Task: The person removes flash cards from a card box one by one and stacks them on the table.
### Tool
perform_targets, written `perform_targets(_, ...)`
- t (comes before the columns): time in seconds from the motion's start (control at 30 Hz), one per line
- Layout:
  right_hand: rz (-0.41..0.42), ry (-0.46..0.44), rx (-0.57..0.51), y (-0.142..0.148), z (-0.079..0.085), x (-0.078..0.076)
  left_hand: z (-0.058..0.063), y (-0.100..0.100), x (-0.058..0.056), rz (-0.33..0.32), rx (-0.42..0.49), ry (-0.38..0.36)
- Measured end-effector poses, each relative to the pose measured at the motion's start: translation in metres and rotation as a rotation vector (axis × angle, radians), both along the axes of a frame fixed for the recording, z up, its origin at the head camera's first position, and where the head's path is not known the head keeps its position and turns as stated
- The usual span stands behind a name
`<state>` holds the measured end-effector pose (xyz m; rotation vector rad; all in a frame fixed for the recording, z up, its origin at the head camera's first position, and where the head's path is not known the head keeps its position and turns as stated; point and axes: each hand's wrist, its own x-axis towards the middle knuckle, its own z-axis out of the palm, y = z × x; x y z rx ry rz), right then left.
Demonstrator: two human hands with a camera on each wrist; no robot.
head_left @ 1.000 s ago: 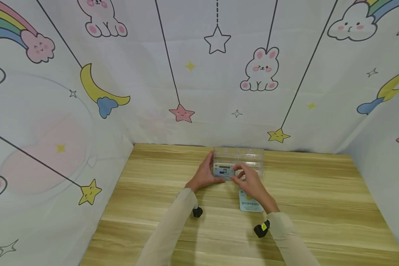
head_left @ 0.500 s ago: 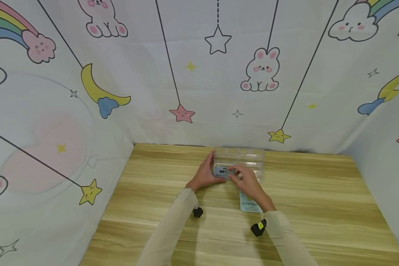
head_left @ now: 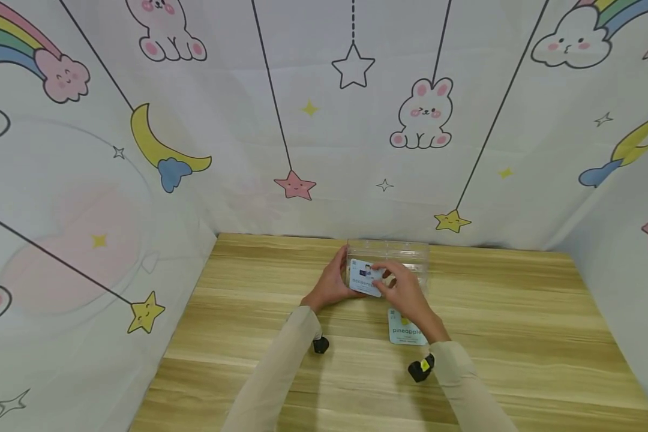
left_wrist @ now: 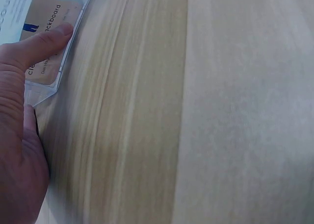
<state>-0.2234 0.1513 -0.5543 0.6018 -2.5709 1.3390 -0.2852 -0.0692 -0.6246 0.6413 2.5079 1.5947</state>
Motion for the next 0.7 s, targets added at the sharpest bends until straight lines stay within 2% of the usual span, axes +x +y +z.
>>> perform_targets(0.27,-0.009,-0.027,-0.011,0.011,0.01,0.008,-0.001,-0.001,0.001,-0.007,0.029,-0.021)
perform_targets(0.7,-0.016,-0.062,0.067,0.045,0.013,0.022,0.0,-0.001,0.003,0.022,-0.059,-0.027)
